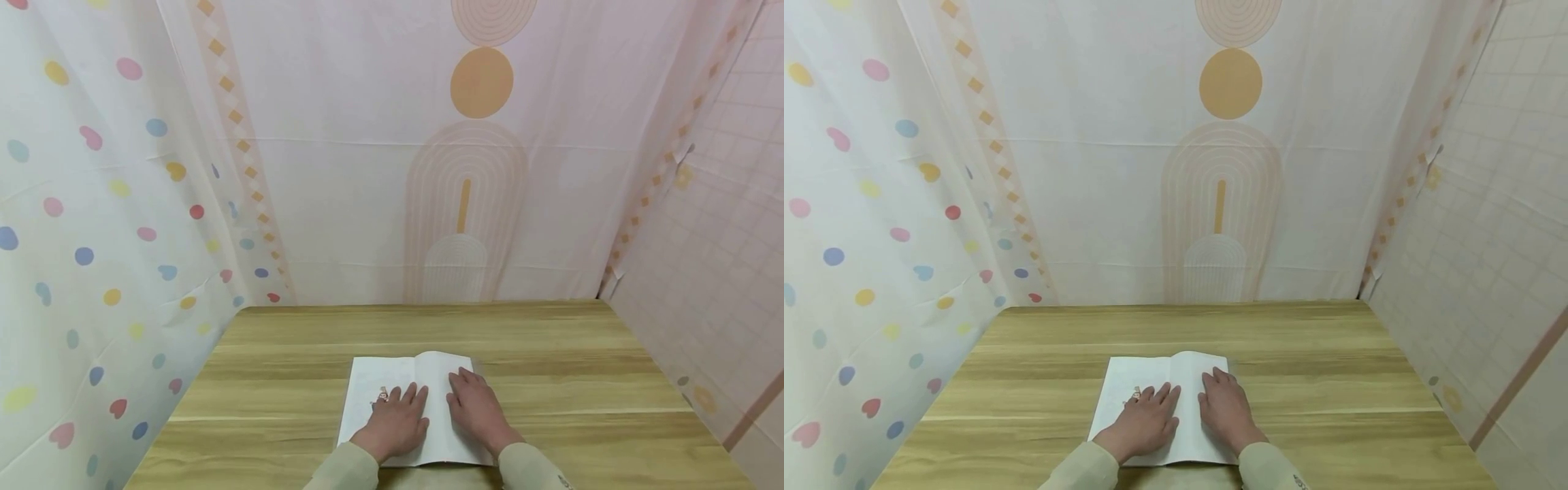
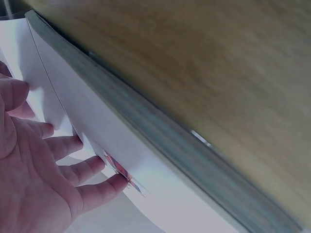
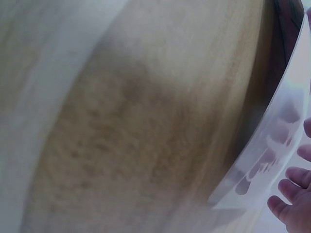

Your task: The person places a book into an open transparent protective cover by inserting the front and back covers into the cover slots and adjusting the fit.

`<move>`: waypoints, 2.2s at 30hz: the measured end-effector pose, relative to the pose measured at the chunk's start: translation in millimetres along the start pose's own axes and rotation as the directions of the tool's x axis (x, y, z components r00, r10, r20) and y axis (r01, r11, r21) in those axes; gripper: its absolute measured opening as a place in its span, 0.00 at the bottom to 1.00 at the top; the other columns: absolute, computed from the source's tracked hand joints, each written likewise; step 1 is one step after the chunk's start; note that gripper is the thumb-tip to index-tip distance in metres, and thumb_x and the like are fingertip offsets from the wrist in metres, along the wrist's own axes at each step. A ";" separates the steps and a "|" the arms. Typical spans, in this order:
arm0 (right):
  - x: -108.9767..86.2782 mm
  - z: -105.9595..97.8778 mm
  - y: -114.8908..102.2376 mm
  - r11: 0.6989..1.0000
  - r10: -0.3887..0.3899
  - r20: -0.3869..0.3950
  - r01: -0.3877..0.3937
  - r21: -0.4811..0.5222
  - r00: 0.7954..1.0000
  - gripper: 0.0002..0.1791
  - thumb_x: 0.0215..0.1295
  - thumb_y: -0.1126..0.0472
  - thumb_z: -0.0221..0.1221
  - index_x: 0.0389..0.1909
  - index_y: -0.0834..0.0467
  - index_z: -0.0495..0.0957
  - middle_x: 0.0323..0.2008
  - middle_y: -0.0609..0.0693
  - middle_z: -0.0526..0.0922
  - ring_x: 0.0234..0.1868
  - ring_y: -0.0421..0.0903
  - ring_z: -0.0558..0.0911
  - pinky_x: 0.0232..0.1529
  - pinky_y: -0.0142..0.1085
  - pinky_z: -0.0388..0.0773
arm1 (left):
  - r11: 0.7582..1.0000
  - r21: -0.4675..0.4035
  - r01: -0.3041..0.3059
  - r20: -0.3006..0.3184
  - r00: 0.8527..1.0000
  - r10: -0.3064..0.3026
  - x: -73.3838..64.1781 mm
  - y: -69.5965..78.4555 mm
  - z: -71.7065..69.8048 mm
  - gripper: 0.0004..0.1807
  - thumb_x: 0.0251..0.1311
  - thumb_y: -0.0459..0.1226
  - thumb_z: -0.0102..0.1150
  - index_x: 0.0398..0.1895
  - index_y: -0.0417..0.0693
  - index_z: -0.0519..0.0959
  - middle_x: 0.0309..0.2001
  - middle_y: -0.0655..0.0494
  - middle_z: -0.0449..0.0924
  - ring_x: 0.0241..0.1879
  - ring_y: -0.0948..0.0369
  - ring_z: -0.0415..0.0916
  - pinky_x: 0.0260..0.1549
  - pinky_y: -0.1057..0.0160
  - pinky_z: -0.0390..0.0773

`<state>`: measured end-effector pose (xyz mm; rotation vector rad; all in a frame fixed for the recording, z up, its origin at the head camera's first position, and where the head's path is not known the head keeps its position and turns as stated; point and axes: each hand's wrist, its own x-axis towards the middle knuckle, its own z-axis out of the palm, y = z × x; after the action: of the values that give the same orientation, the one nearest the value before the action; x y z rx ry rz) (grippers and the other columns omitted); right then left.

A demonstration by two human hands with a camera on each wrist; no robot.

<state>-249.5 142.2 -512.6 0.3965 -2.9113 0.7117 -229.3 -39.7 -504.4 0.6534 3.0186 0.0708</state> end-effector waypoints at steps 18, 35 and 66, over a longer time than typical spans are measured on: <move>-1.1 -8.0 8.9 0.992 0.124 -0.040 -0.124 0.013 0.991 0.24 0.70 0.61 0.56 0.63 0.69 0.72 0.63 0.70 0.71 0.64 0.67 0.69 0.62 0.61 0.66 | 0.995 -0.103 -0.002 -0.077 0.997 -0.006 -2.5 -3.1 -3.7 0.36 0.71 0.57 0.44 0.72 0.43 0.65 0.65 0.39 0.71 0.60 0.42 0.71 0.53 0.39 0.74; 3.0 -8.9 12.9 0.946 0.318 -0.004 -0.317 0.067 0.948 0.26 0.72 0.60 0.52 0.65 0.72 0.68 0.55 0.69 0.77 0.56 0.66 0.74 0.57 0.61 0.70 | 0.986 -0.166 0.028 -0.044 0.998 -0.036 -0.6 -8.4 -10.3 0.35 0.70 0.57 0.47 0.72 0.44 0.66 0.63 0.40 0.73 0.60 0.42 0.71 0.53 0.40 0.74; 11.4 -38.5 3.7 0.741 0.401 -0.062 -0.284 0.609 0.914 0.22 0.71 0.68 0.46 0.63 0.71 0.71 0.60 0.69 0.74 0.56 0.63 0.77 0.54 0.52 0.77 | 0.965 -0.261 -0.016 -0.064 0.998 -0.001 -0.5 -11.0 -6.9 0.29 0.75 0.48 0.44 0.72 0.45 0.65 0.65 0.46 0.73 0.63 0.46 0.70 0.59 0.38 0.68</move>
<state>-259.5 160.8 -478.3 -0.1811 -2.5334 1.6284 -233.8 -50.1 -498.1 0.6470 2.9885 0.4904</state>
